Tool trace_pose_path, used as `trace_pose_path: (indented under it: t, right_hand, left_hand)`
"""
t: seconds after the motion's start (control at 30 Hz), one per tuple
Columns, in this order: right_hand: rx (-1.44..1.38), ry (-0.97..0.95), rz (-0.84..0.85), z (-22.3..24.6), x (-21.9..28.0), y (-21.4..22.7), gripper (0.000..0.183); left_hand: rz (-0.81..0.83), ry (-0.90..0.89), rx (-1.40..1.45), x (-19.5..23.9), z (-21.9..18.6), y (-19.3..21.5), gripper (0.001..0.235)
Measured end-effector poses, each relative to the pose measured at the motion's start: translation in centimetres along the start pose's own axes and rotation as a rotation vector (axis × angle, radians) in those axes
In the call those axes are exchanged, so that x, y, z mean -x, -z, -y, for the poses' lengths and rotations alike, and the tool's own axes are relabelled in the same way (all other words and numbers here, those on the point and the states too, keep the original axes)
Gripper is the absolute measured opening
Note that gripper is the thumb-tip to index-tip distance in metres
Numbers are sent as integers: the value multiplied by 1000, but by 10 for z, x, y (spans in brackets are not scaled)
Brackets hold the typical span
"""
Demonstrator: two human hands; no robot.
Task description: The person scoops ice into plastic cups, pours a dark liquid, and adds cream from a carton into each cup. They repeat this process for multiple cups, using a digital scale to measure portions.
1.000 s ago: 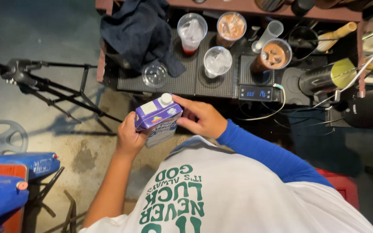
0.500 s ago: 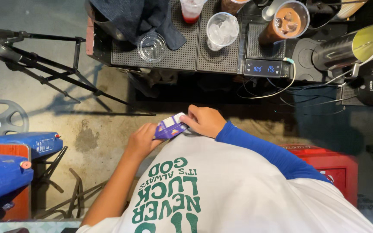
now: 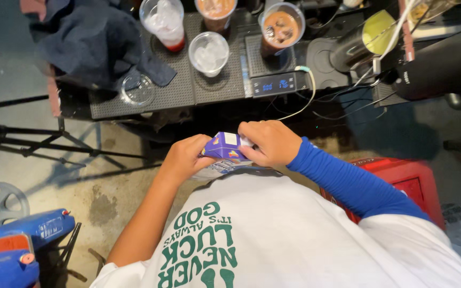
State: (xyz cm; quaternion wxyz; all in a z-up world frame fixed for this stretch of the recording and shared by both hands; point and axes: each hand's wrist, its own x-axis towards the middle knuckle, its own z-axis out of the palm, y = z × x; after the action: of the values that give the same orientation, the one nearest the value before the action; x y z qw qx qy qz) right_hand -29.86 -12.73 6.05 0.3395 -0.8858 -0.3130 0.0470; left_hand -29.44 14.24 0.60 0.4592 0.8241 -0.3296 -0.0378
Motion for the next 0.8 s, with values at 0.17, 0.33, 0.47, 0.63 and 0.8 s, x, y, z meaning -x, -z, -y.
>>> trace_pose_path:
  t: [0.17,0.33,0.47,0.63,0.8]
  right_hand:
    - [73,-356,-140,-29,9,14,33]
    - [12,-97,-208,-79,40,57,19]
    - [-93,93,-431,-124,59,83,17]
    - [-92,-272,-196,-183,75,70,37]
    - [213,-221,-125,-218,91,24,52]
  left_hand:
    - [23,-61,-82,-45,-22,-26,35]
    - [15,-62,-117,-98,-30,-35,36]
    - [-23,-31,-212,-131,-37,-31,38]
    - [-103,134,-369,-159,-49,-7,40]
    - [-111,128,-482,-185,-61,11,41]
